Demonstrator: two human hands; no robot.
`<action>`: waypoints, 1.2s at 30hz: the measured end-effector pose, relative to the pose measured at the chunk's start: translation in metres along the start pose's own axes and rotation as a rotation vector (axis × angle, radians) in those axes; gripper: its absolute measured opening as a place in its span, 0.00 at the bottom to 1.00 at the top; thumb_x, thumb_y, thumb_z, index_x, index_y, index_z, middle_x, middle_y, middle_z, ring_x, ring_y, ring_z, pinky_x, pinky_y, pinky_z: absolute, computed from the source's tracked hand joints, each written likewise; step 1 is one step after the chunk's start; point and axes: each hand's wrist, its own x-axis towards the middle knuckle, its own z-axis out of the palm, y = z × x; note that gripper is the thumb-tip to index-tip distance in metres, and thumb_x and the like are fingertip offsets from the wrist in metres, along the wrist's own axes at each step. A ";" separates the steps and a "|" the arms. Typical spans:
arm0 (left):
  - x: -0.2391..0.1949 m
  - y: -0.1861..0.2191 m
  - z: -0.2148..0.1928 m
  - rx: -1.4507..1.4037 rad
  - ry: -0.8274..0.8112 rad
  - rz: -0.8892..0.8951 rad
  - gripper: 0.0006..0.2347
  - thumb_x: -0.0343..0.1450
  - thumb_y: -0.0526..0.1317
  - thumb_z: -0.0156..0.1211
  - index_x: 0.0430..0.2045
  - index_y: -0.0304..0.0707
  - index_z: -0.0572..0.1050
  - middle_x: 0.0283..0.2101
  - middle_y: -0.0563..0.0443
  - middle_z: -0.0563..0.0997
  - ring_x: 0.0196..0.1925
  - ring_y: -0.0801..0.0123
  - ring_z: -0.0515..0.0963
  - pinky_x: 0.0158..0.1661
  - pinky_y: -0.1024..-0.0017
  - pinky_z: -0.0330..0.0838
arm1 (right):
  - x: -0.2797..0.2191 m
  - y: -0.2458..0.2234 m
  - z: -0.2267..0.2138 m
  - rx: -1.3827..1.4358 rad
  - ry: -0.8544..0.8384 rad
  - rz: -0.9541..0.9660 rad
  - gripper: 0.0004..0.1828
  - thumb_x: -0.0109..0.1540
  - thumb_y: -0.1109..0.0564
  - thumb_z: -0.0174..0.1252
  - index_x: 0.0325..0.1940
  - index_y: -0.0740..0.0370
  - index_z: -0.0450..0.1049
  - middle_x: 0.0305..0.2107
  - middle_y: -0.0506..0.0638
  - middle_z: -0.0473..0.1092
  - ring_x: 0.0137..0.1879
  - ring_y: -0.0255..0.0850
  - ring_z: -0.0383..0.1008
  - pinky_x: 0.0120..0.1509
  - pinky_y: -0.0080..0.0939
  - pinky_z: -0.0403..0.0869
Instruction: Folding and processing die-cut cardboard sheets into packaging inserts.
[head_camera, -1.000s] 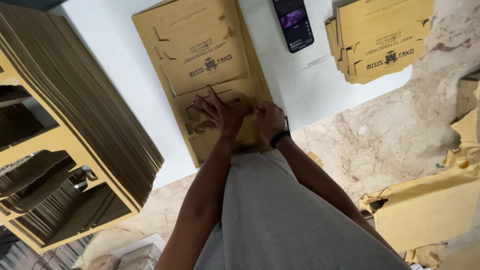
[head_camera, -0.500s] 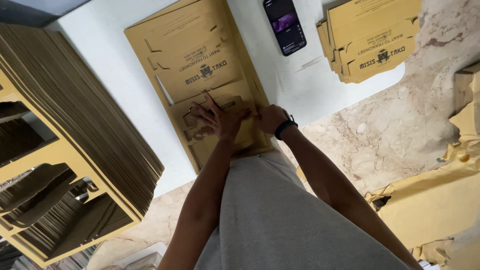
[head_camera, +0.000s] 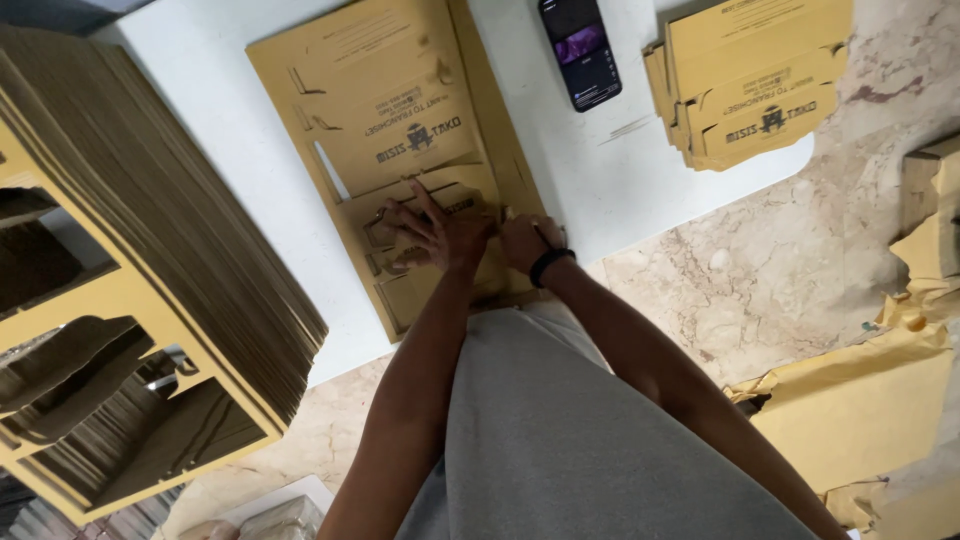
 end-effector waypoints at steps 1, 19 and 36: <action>-0.002 0.001 -0.005 0.000 -0.001 -0.003 0.50 0.68 0.61 0.64 0.75 0.68 0.27 0.79 0.43 0.24 0.79 0.40 0.23 0.62 0.20 0.18 | -0.014 0.002 -0.029 -0.001 -0.002 -0.003 0.15 0.67 0.48 0.52 0.54 0.48 0.79 0.28 0.43 0.77 0.40 0.44 0.81 0.43 0.38 0.75; -0.007 -0.013 -0.052 -0.231 -0.257 0.172 0.57 0.61 0.58 0.77 0.75 0.68 0.29 0.77 0.39 0.18 0.78 0.32 0.24 0.60 0.17 0.14 | -0.060 -0.001 -0.091 0.700 0.045 0.305 0.30 0.73 0.39 0.42 0.62 0.67 0.71 0.43 0.63 0.75 0.49 0.56 0.79 0.45 0.50 0.80; 0.010 -0.035 -0.014 -0.229 -0.125 0.300 0.53 0.66 0.44 0.76 0.76 0.69 0.31 0.76 0.36 0.17 0.77 0.35 0.19 0.62 0.20 0.20 | -0.066 0.011 -0.094 2.027 -0.145 0.612 0.25 0.70 0.38 0.46 0.29 0.58 0.71 0.16 0.48 0.64 0.19 0.38 0.66 0.22 0.36 0.62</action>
